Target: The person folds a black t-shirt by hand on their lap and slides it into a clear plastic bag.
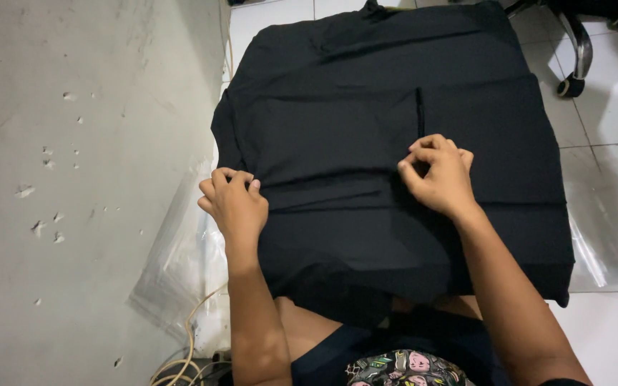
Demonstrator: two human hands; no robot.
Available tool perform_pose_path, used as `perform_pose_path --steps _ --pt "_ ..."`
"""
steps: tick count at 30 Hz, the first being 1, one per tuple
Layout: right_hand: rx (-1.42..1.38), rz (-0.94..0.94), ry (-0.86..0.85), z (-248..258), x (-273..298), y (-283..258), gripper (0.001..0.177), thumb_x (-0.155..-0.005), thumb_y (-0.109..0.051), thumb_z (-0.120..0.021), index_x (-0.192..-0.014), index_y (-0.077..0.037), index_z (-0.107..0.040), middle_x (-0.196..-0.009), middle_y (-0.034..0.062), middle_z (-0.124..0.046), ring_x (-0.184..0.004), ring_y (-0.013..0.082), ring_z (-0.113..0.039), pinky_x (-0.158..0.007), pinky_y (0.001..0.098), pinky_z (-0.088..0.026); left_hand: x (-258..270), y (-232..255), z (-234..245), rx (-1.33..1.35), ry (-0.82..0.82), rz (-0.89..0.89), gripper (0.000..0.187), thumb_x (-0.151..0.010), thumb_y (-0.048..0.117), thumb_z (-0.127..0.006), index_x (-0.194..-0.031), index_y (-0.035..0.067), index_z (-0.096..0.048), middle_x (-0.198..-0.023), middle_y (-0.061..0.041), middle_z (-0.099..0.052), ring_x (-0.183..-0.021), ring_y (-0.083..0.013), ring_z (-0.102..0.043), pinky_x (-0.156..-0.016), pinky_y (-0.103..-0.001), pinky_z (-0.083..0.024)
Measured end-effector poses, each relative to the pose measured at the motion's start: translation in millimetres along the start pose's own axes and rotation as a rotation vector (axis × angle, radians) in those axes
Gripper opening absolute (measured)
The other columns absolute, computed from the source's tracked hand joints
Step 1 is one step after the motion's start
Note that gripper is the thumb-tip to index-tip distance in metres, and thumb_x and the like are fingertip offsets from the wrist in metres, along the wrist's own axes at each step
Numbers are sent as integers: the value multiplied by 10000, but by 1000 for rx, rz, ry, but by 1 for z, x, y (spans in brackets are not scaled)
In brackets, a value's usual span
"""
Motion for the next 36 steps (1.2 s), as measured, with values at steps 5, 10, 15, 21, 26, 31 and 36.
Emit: perform_pose_path --steps 5,10,15,21,26,31,36 --pt "83 -3 -33 -6 0 0 120 -779 -254 -770 -711 -168 -722 -1075 43 -690 -1072 279 -632 -996 488 -328 -5 10 10 -7 -29 -1 178 -792 196 -769 -943 107 -735 -1152 -113 -585 -1144 -332 -435 -968 -480 -306" --pt "178 -13 -89 -8 -11 -9 183 -737 -290 -749 -634 -157 -678 -1065 80 -721 -1059 308 -656 -1010 566 -344 -31 34 10 84 152 -140 516 -587 233 -800 -1069 102 -671 -1191 -168 -578 -1156 -429 -486 -963 -581 -368" --pt "269 306 386 16 -28 -57 119 -869 -277 -737 -838 -194 -658 -1029 25 -693 -995 251 -683 -932 421 -432 -54 94 -17 121 217 -468 348 -917 141 -627 -1227 0 -700 -1351 -235 -582 -1343 -446 -457 -1062 -556 -400" --pt "374 398 -49 -53 -55 -102 740 -932 -554 -651 -1516 -115 -536 -1599 249 -425 -1517 459 -287 -1186 641 -197 -85 64 -77 -180 -115 -283 765 -997 647 -411 -1571 145 -473 -1675 -205 -309 -1567 -461 -96 -1219 -655 29" --pt "435 273 -343 -96 -62 -86 872 -906 -752 -462 -1604 -232 -403 -1677 196 -311 -1569 434 -176 -1245 608 -115 -83 64 -72 -172 -155 -257 801 -970 678 -415 -1598 181 -423 -1692 -199 -262 -1569 -457 -54 -1226 -643 44" --pt "462 249 -344 -106 -65 -74 901 -882 -813 -411 -1614 -290 -365 -1690 166 -279 -1571 428 -160 -1243 614 -108 -88 63 -80 -162 -160 -273 840 -955 708 -393 -1615 189 -389 -1701 -200 -231 -1564 -472 -19 -1225 -646 41" --pt "124 321 -259 -86 -64 -70 771 -969 -714 -483 -1600 -280 -397 -1661 182 -324 -1539 435 -258 -1231 648 -144 -87 64 -75 -165 -150 -262 825 -967 723 -389 -1604 199 -417 -1696 -186 -259 -1569 -447 -31 -1227 -632 34"
Point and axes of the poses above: each hand's wrist, its own x-axis away from the middle knuckle, its own z-axis out of the back of the hand, y = z × x, the point moved 9 cm from there along -x, towards the middle knuckle
